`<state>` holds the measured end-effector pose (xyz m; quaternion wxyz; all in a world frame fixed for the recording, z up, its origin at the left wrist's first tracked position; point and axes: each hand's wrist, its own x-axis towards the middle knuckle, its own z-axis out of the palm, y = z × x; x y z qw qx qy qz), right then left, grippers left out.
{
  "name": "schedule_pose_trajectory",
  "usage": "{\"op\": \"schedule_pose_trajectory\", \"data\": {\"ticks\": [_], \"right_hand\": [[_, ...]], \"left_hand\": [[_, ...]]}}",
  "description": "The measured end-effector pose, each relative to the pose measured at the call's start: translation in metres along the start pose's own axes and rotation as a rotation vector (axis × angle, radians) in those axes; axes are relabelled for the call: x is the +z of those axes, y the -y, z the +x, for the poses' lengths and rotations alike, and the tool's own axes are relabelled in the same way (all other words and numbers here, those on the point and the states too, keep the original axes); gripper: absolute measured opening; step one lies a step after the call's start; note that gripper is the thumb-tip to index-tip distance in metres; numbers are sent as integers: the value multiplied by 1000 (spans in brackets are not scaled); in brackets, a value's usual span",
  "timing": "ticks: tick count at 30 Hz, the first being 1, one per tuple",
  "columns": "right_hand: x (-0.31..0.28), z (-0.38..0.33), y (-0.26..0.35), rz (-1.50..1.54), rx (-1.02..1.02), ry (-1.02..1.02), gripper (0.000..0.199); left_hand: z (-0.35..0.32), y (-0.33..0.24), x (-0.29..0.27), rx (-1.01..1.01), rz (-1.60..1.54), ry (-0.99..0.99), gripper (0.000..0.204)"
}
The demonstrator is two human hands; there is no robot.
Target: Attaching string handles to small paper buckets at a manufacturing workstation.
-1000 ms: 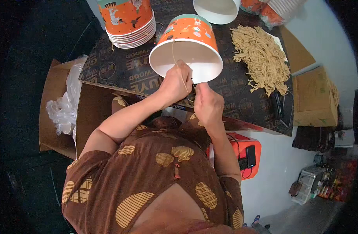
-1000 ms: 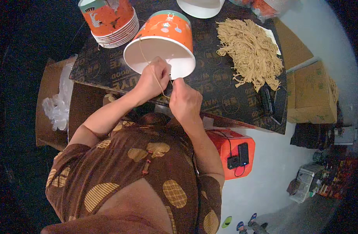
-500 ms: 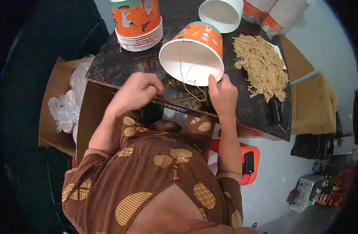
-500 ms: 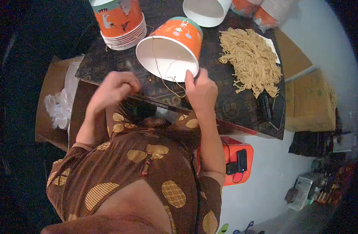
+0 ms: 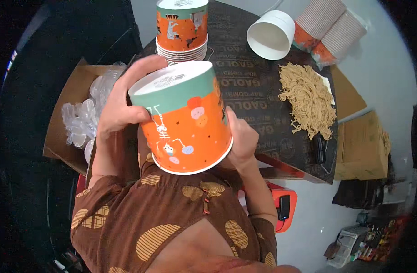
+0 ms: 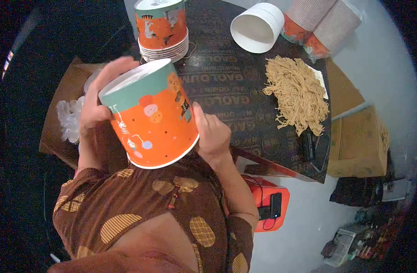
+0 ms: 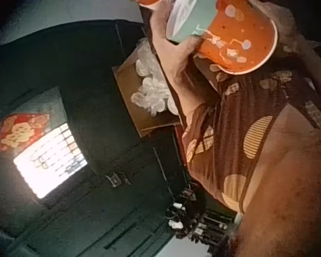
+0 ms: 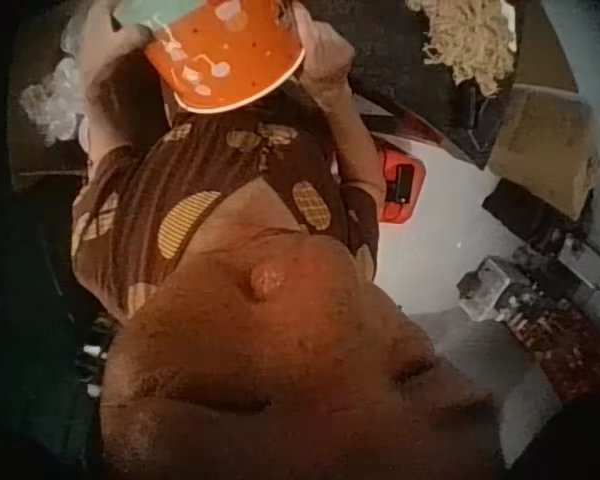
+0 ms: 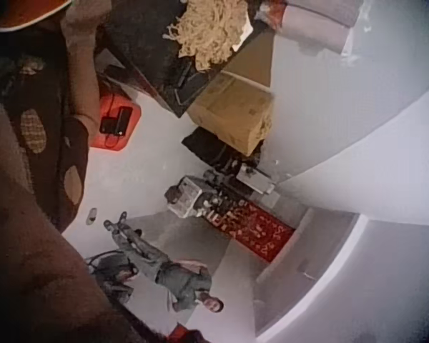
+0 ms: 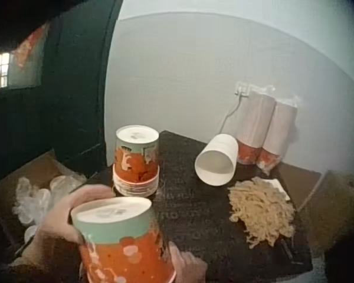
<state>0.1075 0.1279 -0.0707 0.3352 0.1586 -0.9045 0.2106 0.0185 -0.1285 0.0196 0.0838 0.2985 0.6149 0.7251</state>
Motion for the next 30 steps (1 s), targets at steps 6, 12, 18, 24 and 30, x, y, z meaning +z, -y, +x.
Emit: {"op": "schedule_pose_trajectory", "data": {"ticks": [6, 12, 18, 24, 30], "right_hand": [[17, 5, 8, 118, -156, -135, 53], [27, 11, 11, 148, -169, -169, 47], [8, 17, 9, 219, -85, -80, 50], [-27, -12, -41, 90, 245, -160, 37], [-44, -54, -76, 46, 435, -264, 29]], "left_hand": [[-23, -7, -4, 39, 78, -198, 41], [-34, -10, -10, 161, 40, -307, 38], [-38, -31, -57, 144, 245, -266, 35], [10, -68, -126, 358, 712, -660, 20], [98, -98, -121, 620, 706, -610, 22]]}}
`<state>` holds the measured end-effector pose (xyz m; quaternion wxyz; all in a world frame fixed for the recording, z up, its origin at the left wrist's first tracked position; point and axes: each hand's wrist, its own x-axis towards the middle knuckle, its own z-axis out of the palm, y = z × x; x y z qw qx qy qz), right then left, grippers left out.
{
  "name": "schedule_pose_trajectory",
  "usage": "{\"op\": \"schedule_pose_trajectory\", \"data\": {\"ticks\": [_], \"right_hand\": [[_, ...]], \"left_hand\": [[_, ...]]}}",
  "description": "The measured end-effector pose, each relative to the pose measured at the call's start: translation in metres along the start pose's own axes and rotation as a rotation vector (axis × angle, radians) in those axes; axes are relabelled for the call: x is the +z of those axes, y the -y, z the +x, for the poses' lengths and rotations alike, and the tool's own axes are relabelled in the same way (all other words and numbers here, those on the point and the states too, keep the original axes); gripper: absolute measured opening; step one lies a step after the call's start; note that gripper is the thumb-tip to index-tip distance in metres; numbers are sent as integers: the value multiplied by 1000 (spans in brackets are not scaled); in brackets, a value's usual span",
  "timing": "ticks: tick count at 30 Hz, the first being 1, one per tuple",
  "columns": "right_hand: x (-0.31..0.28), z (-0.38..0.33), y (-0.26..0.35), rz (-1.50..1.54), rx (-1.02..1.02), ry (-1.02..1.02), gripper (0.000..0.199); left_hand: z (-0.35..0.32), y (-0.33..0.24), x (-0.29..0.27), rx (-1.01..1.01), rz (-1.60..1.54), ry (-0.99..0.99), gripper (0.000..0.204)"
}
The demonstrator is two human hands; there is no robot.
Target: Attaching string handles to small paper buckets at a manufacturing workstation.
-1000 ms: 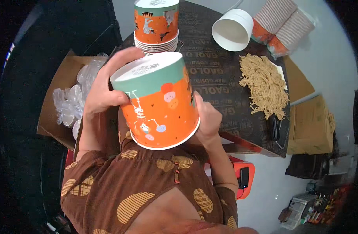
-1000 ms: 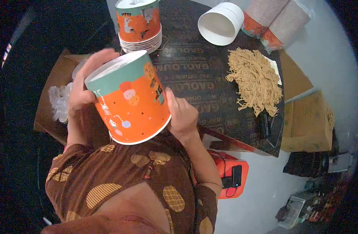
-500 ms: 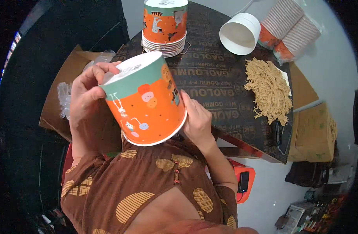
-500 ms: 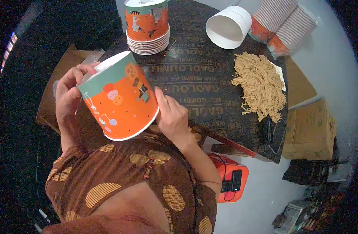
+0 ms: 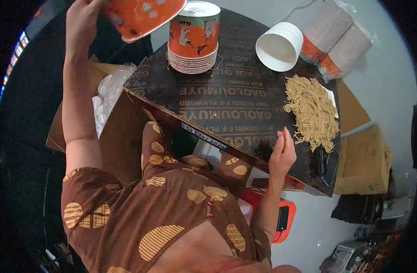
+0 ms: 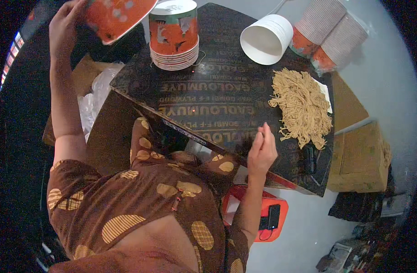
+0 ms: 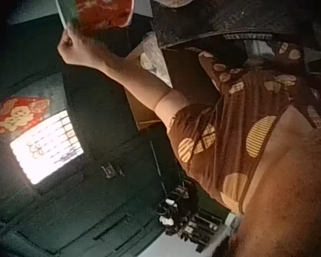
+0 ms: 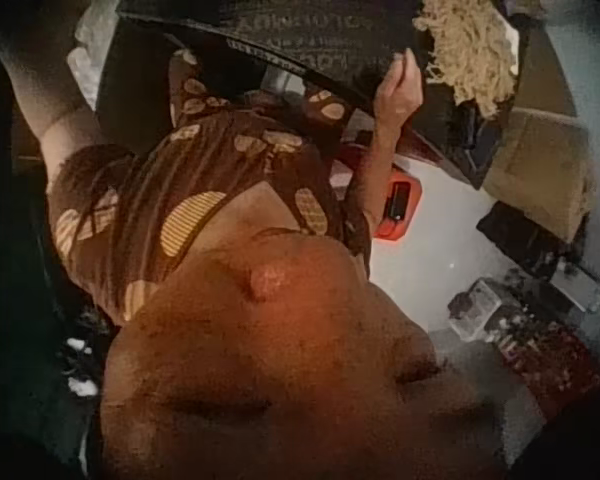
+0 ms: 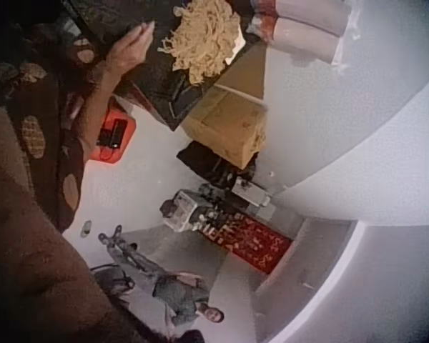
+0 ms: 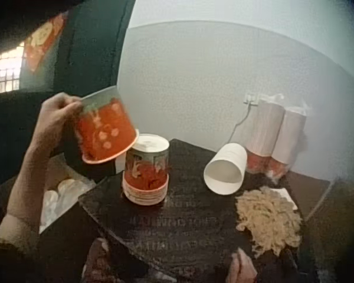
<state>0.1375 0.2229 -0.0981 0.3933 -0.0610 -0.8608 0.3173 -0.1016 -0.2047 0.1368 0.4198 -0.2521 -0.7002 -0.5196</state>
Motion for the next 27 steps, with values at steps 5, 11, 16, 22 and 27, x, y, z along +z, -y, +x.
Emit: {"op": "schedule_pose_trajectory", "data": {"ticks": [5, 11, 16, 22, 27], "right_hand": [[0, -11, -41, -45, 104, -80, 30], [2, -6, -17, -171, -14, -12, 21], [4, -6, -15, -197, -24, -7, 17], [3, -7, -12, -235, -22, -13, 15], [5, -7, -12, -235, -25, -22, 14]], "left_hand": [[26, 5, 73, -74, -212, 139, 19], [19, 25, 128, 10, -89, 346, 18], [18, 106, 122, 35, 71, 712, 26], [-25, 97, 133, 201, 229, 568, 35], [-33, 30, 161, 723, 532, 197, 33]]}}
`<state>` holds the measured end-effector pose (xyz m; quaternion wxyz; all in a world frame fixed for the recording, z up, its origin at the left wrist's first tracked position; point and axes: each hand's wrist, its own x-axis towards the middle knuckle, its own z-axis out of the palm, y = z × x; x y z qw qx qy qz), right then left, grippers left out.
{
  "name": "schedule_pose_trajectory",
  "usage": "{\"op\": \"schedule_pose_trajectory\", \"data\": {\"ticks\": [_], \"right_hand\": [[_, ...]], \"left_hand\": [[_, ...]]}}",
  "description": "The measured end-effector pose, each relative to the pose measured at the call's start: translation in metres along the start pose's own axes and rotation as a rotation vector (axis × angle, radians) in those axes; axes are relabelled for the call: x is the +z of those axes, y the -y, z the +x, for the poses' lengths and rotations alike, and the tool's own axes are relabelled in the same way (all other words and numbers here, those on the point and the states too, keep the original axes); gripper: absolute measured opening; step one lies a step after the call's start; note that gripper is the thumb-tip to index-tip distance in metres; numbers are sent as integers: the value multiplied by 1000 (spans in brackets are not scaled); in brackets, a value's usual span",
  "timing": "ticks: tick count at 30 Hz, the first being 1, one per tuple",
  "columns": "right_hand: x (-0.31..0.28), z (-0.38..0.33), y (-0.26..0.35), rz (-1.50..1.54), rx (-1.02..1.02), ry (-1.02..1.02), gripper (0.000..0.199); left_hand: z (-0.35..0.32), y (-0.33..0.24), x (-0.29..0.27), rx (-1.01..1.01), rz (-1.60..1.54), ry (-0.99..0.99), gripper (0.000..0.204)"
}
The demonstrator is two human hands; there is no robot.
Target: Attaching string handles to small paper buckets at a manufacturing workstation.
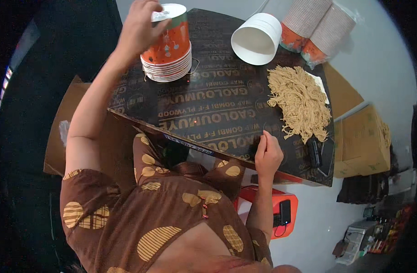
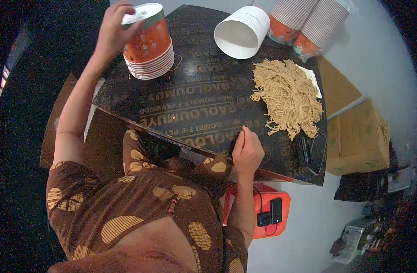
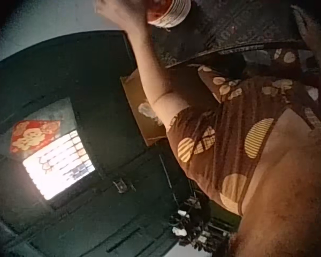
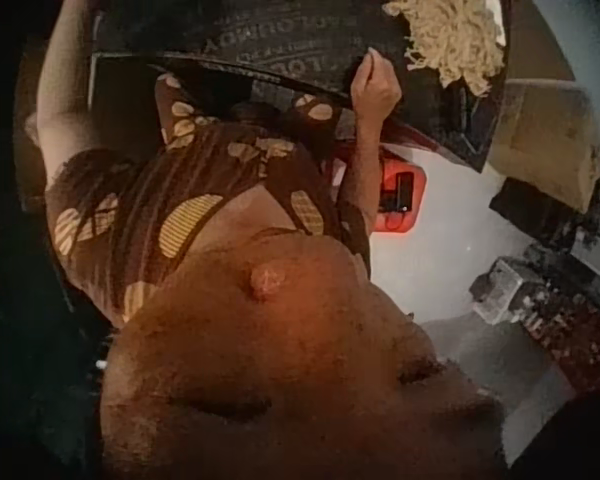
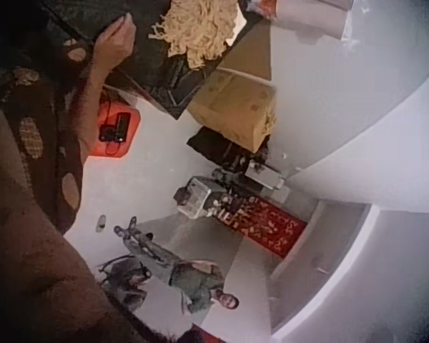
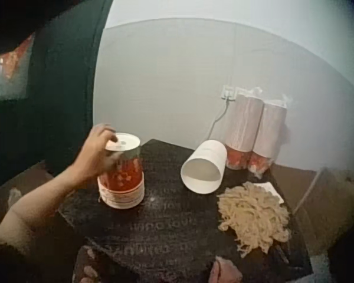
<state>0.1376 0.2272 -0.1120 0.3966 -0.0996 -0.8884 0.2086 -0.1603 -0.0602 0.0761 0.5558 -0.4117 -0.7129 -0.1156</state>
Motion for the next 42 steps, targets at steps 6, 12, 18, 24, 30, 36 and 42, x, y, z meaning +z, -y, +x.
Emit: {"op": "schedule_pose_trajectory", "data": {"ticks": [6, 12, 18, 24, 30, 36, 42], "right_hand": [[-2, 5, 0, 29, -13, -6, 14], [0, 5, 0, 65, -35, -17, 14], [-3, 5, 4, 52, 22, -18, 11], [-2, 3, 2, 12, 16, 39, 16], [-4, 5, 6, 11, 10, 52, 16], [-3, 4, 3, -33, 1, 34, 15], [-2, 4, -2, 80, -24, 18, 12]], "left_hand": [[19, -92, 105, 59, -421, 140, 19], [58, -119, 205, 170, -354, 36, 16], [72, -134, 256, 105, -255, 121, 17], [70, -129, 270, 90, -221, 114, 18], [82, -116, 253, 119, -300, 258, 11], [84, -109, 229, 290, -334, 427, 33], [69, -102, 174, 422, -416, 422, 52]]}}
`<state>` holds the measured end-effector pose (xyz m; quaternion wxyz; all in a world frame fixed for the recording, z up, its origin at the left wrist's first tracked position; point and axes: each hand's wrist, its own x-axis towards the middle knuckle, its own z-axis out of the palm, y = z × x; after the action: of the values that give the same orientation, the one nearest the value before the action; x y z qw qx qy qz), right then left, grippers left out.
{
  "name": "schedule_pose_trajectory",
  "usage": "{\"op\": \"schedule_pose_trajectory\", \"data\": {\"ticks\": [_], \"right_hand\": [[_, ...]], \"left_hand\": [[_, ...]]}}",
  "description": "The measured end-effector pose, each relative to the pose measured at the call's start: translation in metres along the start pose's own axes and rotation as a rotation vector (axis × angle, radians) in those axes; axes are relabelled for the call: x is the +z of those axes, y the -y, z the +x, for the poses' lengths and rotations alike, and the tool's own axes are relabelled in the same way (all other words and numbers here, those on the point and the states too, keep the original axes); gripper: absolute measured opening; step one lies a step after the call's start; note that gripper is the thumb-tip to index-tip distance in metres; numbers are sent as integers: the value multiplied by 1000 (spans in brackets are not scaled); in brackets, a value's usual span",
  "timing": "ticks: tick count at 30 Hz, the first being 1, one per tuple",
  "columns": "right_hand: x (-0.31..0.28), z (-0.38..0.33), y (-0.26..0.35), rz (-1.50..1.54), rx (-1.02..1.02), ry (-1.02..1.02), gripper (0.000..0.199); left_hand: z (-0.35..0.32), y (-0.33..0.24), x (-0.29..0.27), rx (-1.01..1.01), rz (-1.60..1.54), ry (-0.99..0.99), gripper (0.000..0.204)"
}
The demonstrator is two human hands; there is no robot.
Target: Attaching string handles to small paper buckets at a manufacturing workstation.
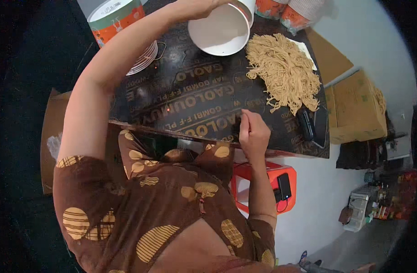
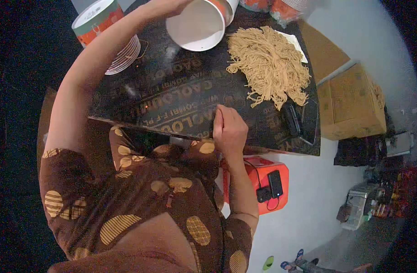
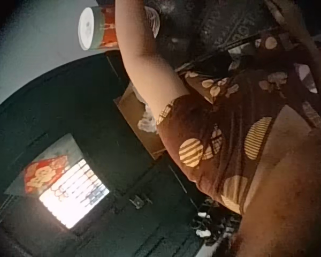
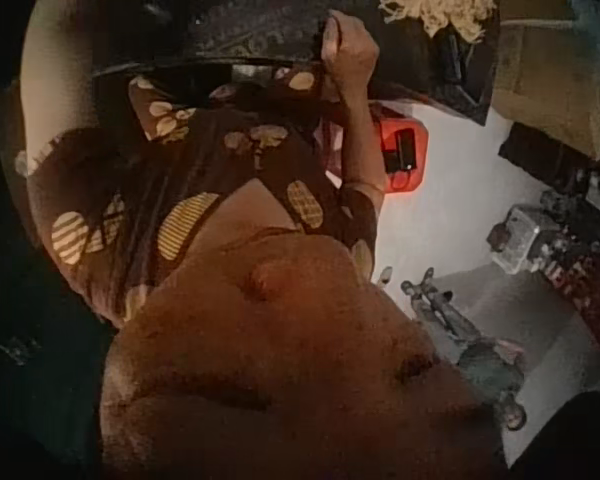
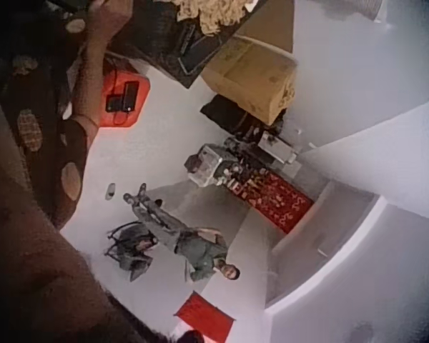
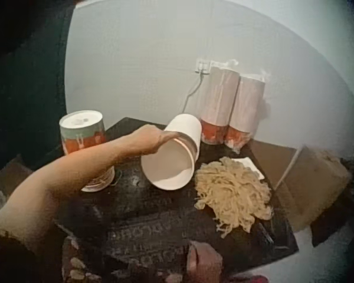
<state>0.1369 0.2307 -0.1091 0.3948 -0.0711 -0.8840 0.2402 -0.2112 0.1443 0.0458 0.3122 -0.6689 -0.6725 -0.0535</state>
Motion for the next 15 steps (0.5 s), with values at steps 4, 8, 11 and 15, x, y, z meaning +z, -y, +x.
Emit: {"op": "schedule_pose_trajectory", "data": {"ticks": [4, 8, 11, 15], "right_hand": [[-18, 0, -6, 372, 354, 49, 12], [-45, 14, -31, -3, 108, -48, 7], [-60, 30, -47, -200, -13, -11, 8], [-62, 51, -59, -341, -148, 59, 8]], "left_hand": [[-27, -35, -32, -118, -12, -11, 36], [-66, -58, -44, 165, -71, -505, 16], [-87, -68, -49, -108, 32, -120, 30], [-108, -76, -56, -183, -80, -76, 45]]}}
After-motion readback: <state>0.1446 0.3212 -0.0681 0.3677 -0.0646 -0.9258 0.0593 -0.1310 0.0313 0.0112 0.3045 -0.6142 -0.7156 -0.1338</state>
